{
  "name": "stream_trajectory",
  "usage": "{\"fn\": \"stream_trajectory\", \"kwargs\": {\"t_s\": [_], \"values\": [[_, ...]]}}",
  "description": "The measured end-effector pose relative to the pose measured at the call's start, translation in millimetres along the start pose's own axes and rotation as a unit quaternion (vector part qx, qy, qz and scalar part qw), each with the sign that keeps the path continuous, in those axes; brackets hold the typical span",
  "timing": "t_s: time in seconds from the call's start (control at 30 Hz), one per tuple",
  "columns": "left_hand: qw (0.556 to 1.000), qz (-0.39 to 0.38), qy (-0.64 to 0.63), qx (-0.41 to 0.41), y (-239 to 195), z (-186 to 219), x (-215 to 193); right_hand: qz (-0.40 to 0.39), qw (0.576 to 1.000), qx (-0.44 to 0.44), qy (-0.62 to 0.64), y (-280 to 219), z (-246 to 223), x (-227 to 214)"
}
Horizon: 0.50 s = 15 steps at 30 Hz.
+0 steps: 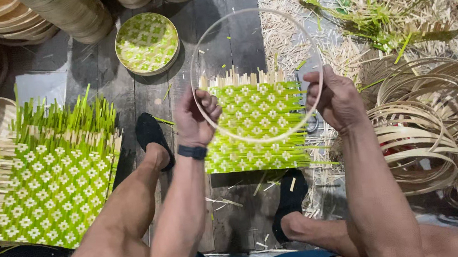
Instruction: The person trims the edges of woven bamboo mats to fit circular frames. They place a mat on a wooden block, position a circular frame, and use shears to cut the excess material flush with the frame. The finished pieces are stacked nearby.
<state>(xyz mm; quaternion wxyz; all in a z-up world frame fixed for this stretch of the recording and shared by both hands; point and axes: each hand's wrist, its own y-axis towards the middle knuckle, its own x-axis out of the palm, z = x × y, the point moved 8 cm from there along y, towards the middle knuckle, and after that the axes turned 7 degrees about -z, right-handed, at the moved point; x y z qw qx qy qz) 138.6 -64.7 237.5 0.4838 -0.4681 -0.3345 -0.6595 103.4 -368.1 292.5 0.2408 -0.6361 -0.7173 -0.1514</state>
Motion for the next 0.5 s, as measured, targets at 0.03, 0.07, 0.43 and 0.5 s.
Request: {"fn": "stream_trajectory", "kwargs": {"t_s": [0.03,0.07,0.43,0.5], "values": [[0.999,0.018,0.042,-0.029,0,4,0,-0.008,1.0,0.012,-0.01,1,7,-6],[0.989,0.042,0.113,-0.084,2,5,0,-0.015,0.999,0.026,-0.019,1,14,-10],[0.932,0.051,0.292,-0.208,15,-9,8,0.014,0.983,0.146,-0.112,5,43,-7],[0.933,0.06,0.288,-0.208,18,-8,4,-0.008,0.985,0.144,-0.097,7,43,0]]}}
